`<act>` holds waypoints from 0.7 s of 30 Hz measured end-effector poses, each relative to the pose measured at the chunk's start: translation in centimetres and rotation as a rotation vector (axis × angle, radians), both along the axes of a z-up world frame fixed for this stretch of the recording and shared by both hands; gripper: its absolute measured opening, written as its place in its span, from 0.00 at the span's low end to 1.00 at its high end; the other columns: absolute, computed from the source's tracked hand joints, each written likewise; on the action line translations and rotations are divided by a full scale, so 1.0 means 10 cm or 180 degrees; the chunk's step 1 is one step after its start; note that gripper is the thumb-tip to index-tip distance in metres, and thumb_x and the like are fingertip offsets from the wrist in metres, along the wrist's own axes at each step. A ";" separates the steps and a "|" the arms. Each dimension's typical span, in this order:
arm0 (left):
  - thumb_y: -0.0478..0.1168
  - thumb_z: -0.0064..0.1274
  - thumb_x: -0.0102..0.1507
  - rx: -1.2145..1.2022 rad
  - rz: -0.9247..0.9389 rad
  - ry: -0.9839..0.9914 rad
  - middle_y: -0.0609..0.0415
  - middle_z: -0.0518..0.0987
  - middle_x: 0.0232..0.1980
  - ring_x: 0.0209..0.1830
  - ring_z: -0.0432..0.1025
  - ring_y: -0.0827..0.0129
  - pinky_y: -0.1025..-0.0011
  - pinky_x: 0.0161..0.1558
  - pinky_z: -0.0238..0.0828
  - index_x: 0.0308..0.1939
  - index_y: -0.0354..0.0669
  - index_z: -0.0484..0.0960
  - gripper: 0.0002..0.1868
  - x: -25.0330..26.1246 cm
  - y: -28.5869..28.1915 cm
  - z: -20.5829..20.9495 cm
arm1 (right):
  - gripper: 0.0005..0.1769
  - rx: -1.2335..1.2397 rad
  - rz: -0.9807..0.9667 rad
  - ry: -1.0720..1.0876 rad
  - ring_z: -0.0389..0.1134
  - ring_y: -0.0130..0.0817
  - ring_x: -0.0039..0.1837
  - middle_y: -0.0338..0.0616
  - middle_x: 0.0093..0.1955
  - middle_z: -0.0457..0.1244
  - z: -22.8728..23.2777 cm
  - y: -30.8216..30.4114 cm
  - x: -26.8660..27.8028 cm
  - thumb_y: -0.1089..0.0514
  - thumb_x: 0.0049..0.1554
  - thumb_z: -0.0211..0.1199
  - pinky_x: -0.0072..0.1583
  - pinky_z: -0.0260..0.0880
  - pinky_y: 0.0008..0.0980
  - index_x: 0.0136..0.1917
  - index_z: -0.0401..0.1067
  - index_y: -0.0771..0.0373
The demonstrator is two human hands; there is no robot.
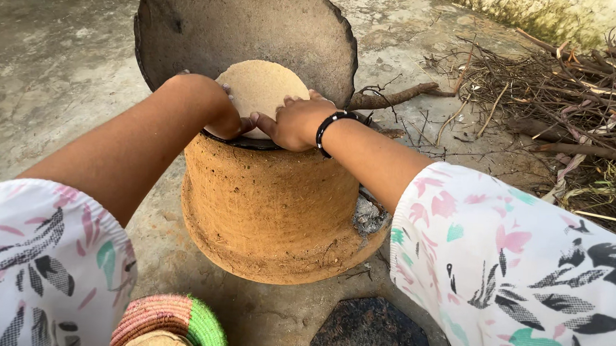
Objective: The person prepares and cooks traditional flatbread by kneading and rolling pieces of dough with a rolling pin in a large metal platter, flattening them further by hand, placing them onto a hot clay stove structure to bake, flipping them over, and transferring the cooked flatbread into a colorful woven basket.
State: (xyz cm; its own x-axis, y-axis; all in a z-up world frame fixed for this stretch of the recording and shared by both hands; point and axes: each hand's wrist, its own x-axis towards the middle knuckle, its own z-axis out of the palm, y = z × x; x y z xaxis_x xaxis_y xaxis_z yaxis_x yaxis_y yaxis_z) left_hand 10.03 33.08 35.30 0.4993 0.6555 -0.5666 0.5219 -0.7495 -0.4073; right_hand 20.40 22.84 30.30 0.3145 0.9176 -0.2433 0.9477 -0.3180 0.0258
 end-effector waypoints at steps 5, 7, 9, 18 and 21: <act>0.66 0.32 0.69 0.0031 0.0064 -0.0206 0.47 0.53 0.83 0.84 0.44 0.52 0.53 0.79 0.43 0.79 0.52 0.57 0.39 -0.06 -0.10 0.10 | 0.45 -0.0609 -0.0185 -0.0297 0.34 0.46 0.86 0.55 0.84 0.39 0.08 -0.04 -0.05 0.26 0.63 0.16 0.81 0.30 0.48 0.82 0.50 0.49; 0.65 0.34 0.69 0.0039 0.0059 -0.0278 0.45 0.54 0.82 0.84 0.45 0.52 0.54 0.79 0.45 0.79 0.50 0.58 0.39 -0.07 -0.17 0.14 | 0.42 -0.0652 -0.0002 -0.0446 0.37 0.47 0.85 0.54 0.84 0.41 0.09 -0.07 -0.05 0.28 0.64 0.16 0.80 0.30 0.51 0.84 0.46 0.40; 0.64 0.35 0.69 0.0048 0.0044 -0.0313 0.44 0.56 0.82 0.84 0.47 0.51 0.54 0.79 0.47 0.79 0.49 0.60 0.38 -0.08 -0.24 0.15 | 0.39 -0.0700 0.0175 -0.0587 0.39 0.47 0.85 0.52 0.84 0.44 0.11 -0.13 -0.08 0.29 0.65 0.17 0.80 0.30 0.53 0.86 0.41 0.32; 0.66 0.39 0.69 0.0034 -0.0114 -0.0427 0.42 0.61 0.80 0.82 0.53 0.49 0.55 0.77 0.54 0.77 0.49 0.66 0.38 -0.22 -0.44 0.16 | 0.54 -0.0494 -0.0053 -0.0285 0.55 0.45 0.81 0.59 0.72 0.62 0.33 -0.51 -0.22 0.26 0.66 0.17 0.84 0.30 0.46 0.66 0.76 0.63; 0.66 0.35 0.71 -0.0195 -0.0423 -0.0724 0.44 0.70 0.75 0.78 0.61 0.48 0.54 0.76 0.57 0.73 0.48 0.74 0.37 -0.21 -0.48 0.05 | 0.51 -0.0293 0.0124 -0.0260 0.46 0.43 0.85 0.55 0.73 0.61 0.26 -0.67 -0.17 0.28 0.66 0.19 0.83 0.31 0.47 0.64 0.78 0.61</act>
State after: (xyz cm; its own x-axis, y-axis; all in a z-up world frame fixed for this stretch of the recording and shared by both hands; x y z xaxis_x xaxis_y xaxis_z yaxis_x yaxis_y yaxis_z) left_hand 7.94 28.24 35.80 0.6976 0.5438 -0.4665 0.4902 -0.8371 -0.2427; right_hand 18.71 16.16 32.94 0.3013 0.9044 -0.3021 0.9529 -0.2737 0.1309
